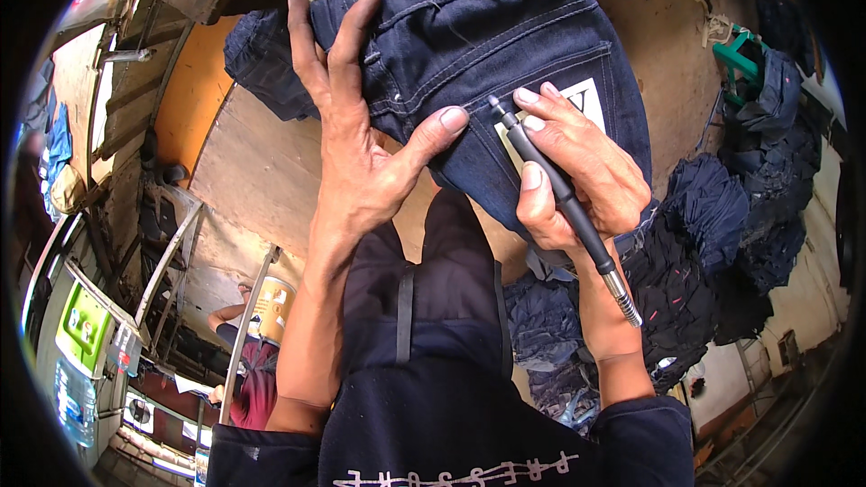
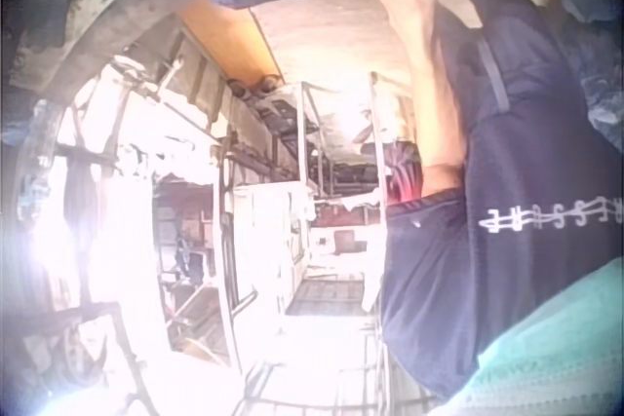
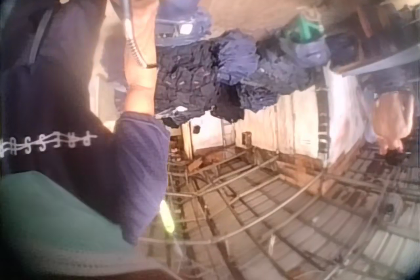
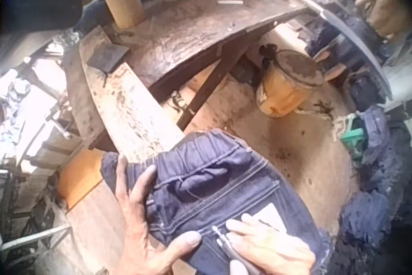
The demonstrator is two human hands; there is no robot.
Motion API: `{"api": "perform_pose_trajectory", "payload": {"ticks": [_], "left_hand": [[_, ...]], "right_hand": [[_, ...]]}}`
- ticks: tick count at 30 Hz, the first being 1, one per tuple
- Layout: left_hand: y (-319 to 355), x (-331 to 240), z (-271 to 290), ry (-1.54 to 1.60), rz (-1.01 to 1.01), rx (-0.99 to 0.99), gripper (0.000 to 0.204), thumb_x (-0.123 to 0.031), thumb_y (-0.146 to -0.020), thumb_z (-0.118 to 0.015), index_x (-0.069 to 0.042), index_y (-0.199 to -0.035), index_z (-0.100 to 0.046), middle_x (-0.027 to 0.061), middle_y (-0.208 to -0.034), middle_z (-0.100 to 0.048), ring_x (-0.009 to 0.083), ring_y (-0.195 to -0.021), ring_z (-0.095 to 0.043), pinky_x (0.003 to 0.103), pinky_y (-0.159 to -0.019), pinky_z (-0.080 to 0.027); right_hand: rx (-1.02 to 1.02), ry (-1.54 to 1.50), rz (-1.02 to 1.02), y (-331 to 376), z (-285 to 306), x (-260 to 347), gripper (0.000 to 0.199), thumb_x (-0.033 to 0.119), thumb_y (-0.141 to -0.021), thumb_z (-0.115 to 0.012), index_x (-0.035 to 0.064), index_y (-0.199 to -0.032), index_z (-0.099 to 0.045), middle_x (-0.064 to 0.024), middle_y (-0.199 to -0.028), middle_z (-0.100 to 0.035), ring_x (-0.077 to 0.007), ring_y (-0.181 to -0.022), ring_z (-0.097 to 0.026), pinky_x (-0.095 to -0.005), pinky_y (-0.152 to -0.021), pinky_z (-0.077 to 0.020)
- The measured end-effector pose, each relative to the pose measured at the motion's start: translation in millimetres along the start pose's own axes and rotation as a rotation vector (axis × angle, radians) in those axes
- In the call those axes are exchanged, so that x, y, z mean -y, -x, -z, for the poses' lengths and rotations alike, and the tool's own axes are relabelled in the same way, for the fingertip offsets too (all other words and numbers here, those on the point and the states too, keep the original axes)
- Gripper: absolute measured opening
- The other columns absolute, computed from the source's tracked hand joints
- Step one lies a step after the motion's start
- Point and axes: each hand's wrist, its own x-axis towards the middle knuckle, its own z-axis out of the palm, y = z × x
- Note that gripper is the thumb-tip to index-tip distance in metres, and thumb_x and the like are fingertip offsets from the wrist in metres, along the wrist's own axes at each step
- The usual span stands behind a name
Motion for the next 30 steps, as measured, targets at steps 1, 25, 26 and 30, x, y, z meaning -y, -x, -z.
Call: {"api": "perform_pose_trajectory", "payload": {"ticks": [1,25,26,30], "left_hand": [[0,0,0,0.004,-0.001,-0.001,0.112,-0.036,-0.076,-0.101,-0.019,-0.170,-0.042,0.0209,-0.182,0.001,0.0363,-0.163,-0.034,0.050,-0.129,-0.040],[0,-6,-8,-0.117,0.018,-0.027,0.122,-0.036,-0.074,-0.103,-0.017,-0.173,-0.033,0.0216,-0.181,-0.005,0.0356,-0.166,-0.023,0.050,-0.134,-0.030],[0,-7,-8,-0.107,0.024,-0.027,0.122,-0.036,-0.074,-0.103,-0.018,-0.173,-0.033,0.0215,-0.181,-0.005,0.0356,-0.166,-0.023,0.051,-0.134,-0.030],[-2,-8,-8,-0.135,0.021,-0.014,0.124,-0.036,-0.074,-0.103,-0.019,-0.174,-0.031,0.0211,-0.182,-0.003,0.0358,-0.166,-0.023,0.051,-0.134,-0.030]], "right_hand": [[-0.006,-0.004,0.001,0,1,0,0.027,-0.002,-0.071,-0.075,-0.0058,-0.098,-0.077,-0.0190,-0.093,-0.080,-0.0374,-0.102,-0.083,-0.0528,-0.100,-0.0664],[0.067,-0.049,0.070,2,22,-26,0.031,0.002,-0.087,-0.068,-0.0112,-0.114,-0.073,-0.0334,-0.108,-0.079,-0.0463,-0.113,-0.079,-0.0604,-0.108,-0.0596],[0.071,-0.045,0.066,1,23,-26,0.031,0.002,-0.087,-0.068,-0.0114,-0.114,-0.073,-0.0334,-0.108,-0.079,-0.0464,-0.113,-0.079,-0.0606,-0.108,-0.0595],[0.071,-0.034,0.054,0,24,-25,0.031,0.002,-0.087,-0.068,-0.0119,-0.115,-0.073,-0.0339,-0.110,-0.079,-0.0464,-0.113,-0.079,-0.0613,-0.108,-0.0591]]}}
